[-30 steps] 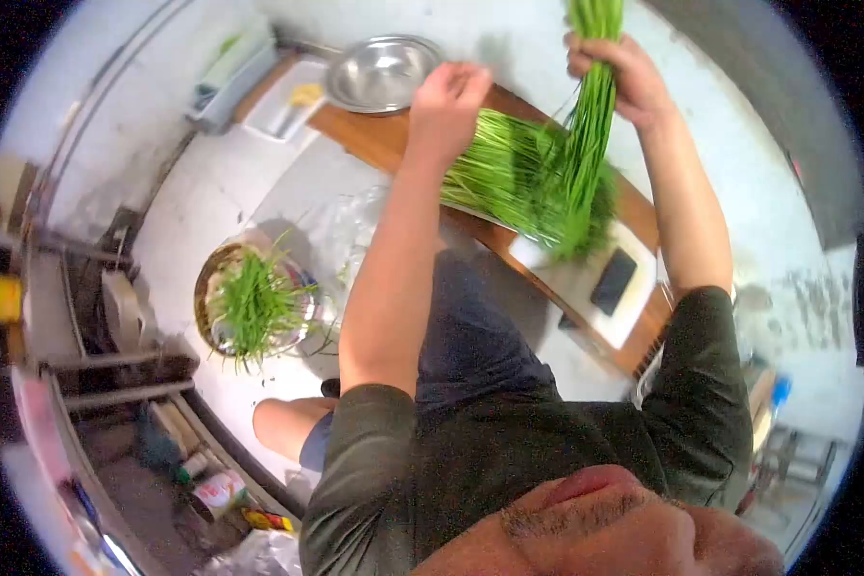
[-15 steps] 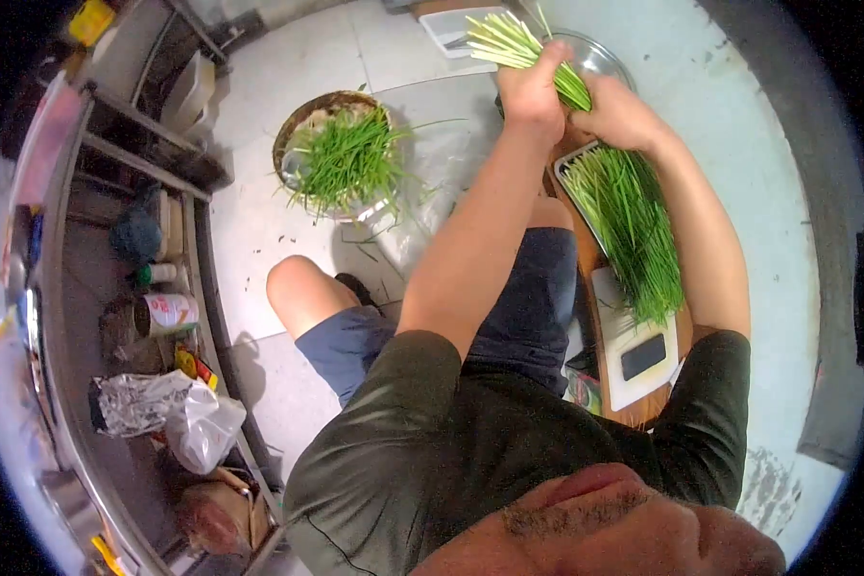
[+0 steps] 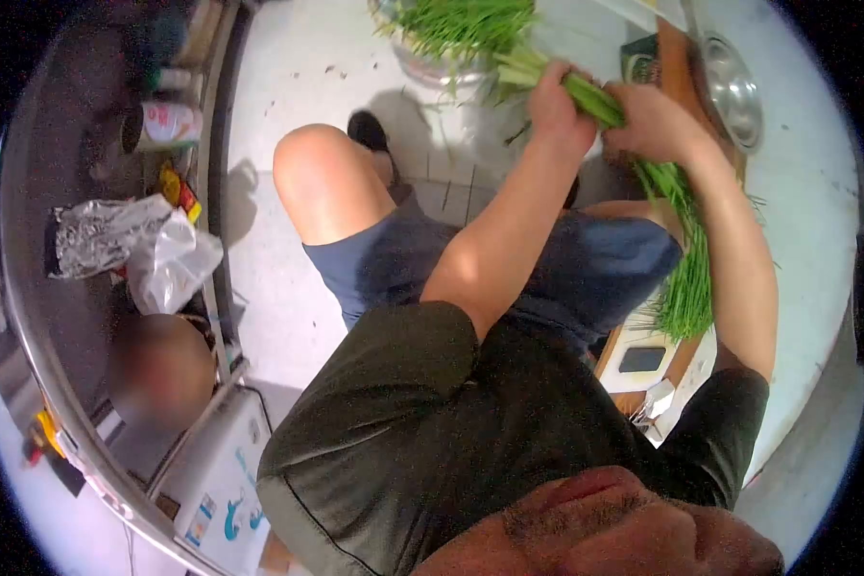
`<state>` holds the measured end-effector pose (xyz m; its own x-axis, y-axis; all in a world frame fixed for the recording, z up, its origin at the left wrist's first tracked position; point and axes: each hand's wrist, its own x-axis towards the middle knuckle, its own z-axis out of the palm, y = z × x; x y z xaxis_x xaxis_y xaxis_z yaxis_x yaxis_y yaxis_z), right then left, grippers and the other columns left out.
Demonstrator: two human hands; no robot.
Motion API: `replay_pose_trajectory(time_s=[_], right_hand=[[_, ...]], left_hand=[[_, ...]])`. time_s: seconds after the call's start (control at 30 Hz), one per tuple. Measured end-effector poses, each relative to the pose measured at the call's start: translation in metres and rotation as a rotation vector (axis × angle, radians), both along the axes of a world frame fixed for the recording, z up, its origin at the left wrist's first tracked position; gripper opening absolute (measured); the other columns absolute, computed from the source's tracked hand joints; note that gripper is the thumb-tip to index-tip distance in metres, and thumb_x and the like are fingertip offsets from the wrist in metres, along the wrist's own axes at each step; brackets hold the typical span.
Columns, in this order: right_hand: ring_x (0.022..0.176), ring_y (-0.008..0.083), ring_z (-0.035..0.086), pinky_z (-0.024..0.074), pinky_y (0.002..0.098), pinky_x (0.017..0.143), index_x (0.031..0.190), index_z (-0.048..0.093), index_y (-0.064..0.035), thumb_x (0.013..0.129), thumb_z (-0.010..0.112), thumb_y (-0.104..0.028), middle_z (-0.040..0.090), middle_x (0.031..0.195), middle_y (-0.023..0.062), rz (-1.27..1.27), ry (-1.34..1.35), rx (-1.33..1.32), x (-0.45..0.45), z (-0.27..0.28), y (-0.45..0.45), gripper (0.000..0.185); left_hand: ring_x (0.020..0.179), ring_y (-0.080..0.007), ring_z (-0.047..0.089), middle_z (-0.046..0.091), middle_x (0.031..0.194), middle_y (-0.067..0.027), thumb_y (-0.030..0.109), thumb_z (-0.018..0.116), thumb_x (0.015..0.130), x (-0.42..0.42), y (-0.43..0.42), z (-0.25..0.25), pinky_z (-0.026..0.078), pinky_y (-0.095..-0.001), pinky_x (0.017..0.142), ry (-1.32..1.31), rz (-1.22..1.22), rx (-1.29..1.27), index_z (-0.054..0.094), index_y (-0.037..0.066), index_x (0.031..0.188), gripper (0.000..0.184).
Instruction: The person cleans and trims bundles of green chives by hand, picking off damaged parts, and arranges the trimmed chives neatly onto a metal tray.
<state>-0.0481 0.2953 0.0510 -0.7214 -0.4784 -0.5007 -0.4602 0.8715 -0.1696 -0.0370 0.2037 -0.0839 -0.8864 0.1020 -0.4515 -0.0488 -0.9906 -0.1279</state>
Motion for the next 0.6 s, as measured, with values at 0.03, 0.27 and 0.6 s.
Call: replay_pose_trajectory(time_s=[0.03,0.27,0.6], right_hand=[[0.101,0.0408,0.063,0.0500,0.0453,0.085,0.122,0.056,-0.0021,0.072,0.071,-0.017,0.066,0.105,0.0254,0.070,-0.105,-0.058,-0.003,-0.035,-0.009,0.054],[0.088,0.0343,0.068,0.0540,0.0434,0.080,0.106,0.069,-0.0049,0.068,0.077,-0.031,0.071,0.098,0.0179,-0.025,-0.683,0.109,0.030,-0.225,-0.085,0.048],[0.076,0.0229,0.062,0.0507,0.0387,0.073,0.102,0.068,0.0009,0.071,0.082,-0.033,0.067,0.090,0.0102,-0.758,-1.192,-0.011,0.056,-0.370,-0.069,0.047]], left_hand=[[0.071,-0.0261,0.056,0.056,0.077,-0.0099,0.018,0.056,0.089,0.013,-0.012,-0.031,0.049,-0.0423,0.065,-0.094,-0.024,-0.021,0.053,0.006,0.085,0.013],[0.074,-0.0284,0.059,0.060,0.080,-0.0112,0.025,0.055,0.092,0.113,-0.058,-0.254,0.051,-0.0448,0.070,-0.555,-0.258,-0.108,0.057,0.006,0.088,0.020],[0.078,-0.0315,0.065,0.066,0.089,-0.0151,0.028,0.057,0.093,0.153,-0.029,-0.429,0.053,-0.0468,0.069,-0.640,-0.477,0.037,0.063,0.002,0.095,0.027]])
